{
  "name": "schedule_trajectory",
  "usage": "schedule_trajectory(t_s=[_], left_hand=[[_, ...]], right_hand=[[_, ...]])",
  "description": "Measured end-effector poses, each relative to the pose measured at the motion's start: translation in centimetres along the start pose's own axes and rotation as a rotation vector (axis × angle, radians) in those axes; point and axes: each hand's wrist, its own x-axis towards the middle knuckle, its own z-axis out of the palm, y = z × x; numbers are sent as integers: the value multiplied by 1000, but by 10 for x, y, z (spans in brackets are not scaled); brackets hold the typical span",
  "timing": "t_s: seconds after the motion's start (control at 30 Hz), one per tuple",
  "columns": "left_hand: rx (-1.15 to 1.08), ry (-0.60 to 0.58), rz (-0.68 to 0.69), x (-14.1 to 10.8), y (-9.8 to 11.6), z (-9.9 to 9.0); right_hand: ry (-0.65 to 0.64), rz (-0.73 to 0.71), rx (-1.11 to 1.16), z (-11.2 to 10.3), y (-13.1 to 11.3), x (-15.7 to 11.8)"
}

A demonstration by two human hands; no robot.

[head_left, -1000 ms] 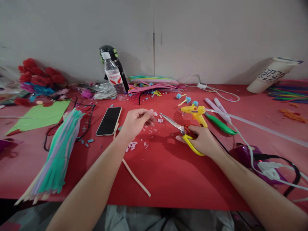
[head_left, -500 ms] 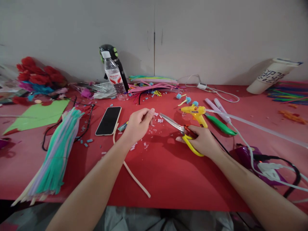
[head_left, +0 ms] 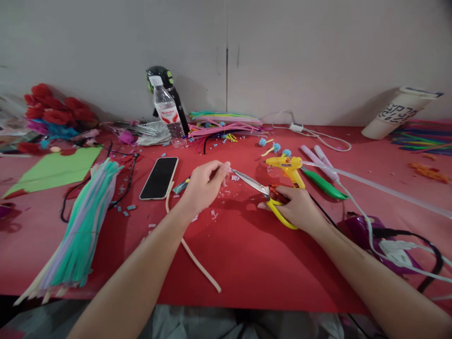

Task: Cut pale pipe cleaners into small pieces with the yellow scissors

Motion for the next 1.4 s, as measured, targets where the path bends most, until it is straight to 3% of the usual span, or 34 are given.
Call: schedule_trajectory(t_s=[0.2,0.37,0.5,0.67,0.8,1.07,1.4], left_hand=[[-4,0,-11,0,0,0],[8,10,-5,1,-3,-1],[-32,13,-9,2,-4,-2],[-52,18,-17,3,-4,-5],[-31,25,-4,2,-2,-6],[23,35,11,1,-1,-5],[54,26,47,-1,-2,-2]], right_hand=[[69,-45,-102,-1,1,1],[189,-103,-363,-6,-4,-3],[183,-124,-507,-9,-7,-5],[129,21,-258,-9,-3,-2],[92,16,-96,-8,-5,-2],[152,-39,-146,-6,-4,-3],[122,-56,-151,-4,-3,-4]])
